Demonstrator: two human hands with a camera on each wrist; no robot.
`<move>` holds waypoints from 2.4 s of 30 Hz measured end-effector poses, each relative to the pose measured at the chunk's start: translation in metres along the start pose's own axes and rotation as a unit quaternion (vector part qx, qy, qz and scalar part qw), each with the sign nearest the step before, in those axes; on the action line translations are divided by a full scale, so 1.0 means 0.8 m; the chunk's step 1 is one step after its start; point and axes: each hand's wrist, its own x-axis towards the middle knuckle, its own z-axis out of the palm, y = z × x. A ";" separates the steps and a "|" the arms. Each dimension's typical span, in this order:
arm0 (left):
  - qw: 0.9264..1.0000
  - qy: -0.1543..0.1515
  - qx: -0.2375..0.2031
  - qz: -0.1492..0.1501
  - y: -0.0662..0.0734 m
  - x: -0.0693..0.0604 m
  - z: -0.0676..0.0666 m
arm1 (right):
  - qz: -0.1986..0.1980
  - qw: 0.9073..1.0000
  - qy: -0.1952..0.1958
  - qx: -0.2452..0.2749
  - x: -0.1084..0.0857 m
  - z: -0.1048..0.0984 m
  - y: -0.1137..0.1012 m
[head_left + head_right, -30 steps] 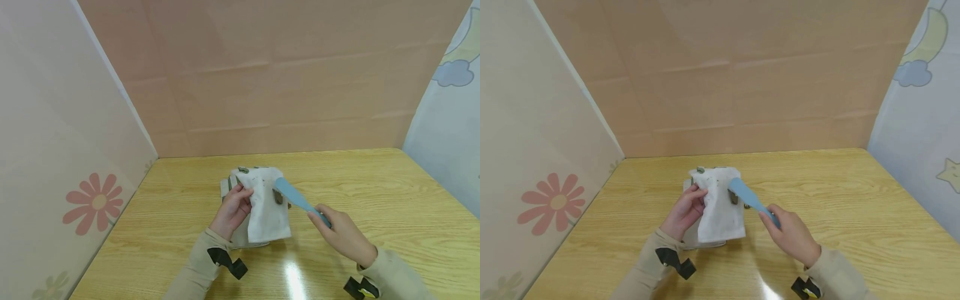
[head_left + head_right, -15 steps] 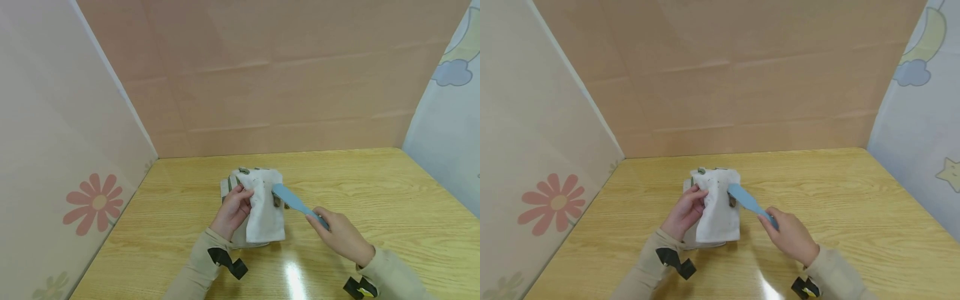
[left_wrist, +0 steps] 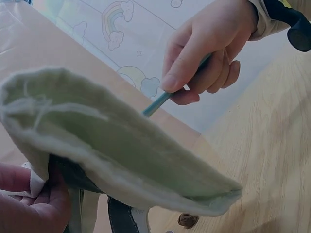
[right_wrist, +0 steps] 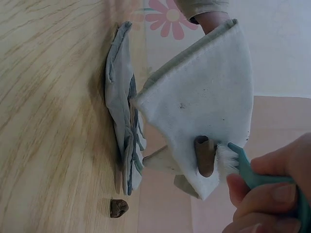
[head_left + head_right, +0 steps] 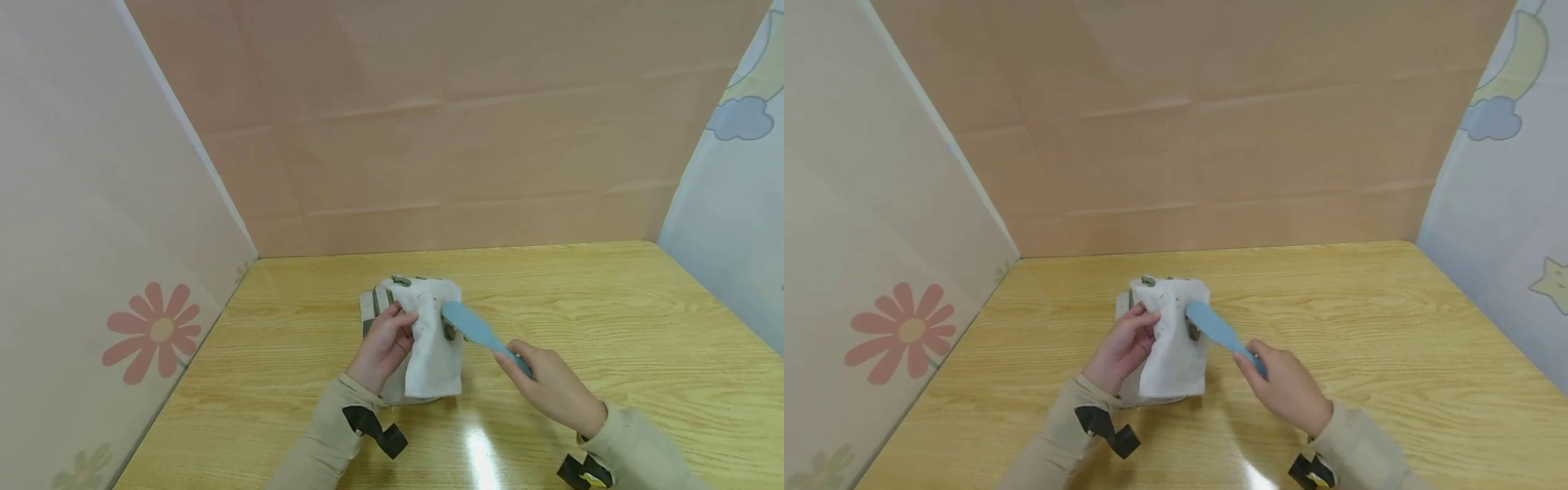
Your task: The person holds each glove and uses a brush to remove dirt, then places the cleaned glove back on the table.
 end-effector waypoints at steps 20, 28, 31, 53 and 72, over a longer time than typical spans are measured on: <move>1.000 0.001 -0.012 0.004 -0.002 -0.001 -0.001 | 0.018 1.000 0.006 0.017 0.004 -0.013 0.002; 1.000 -0.001 -0.007 0.006 -0.005 0.002 0.001 | 0.057 0.996 -0.054 0.051 0.007 -0.010 0.002; 1.000 0.001 -0.003 0.006 -0.007 0.003 0.001 | 0.053 0.994 -0.068 0.062 0.006 -0.011 0.001; 1.000 0.018 -0.012 0.010 -0.003 0.005 -0.001 | 0.018 0.993 -0.098 0.060 -0.002 -0.013 0.006; 1.000 0.017 -0.002 0.005 -0.003 0.005 0.000 | 0.042 0.997 -0.050 0.044 0.011 -0.015 0.004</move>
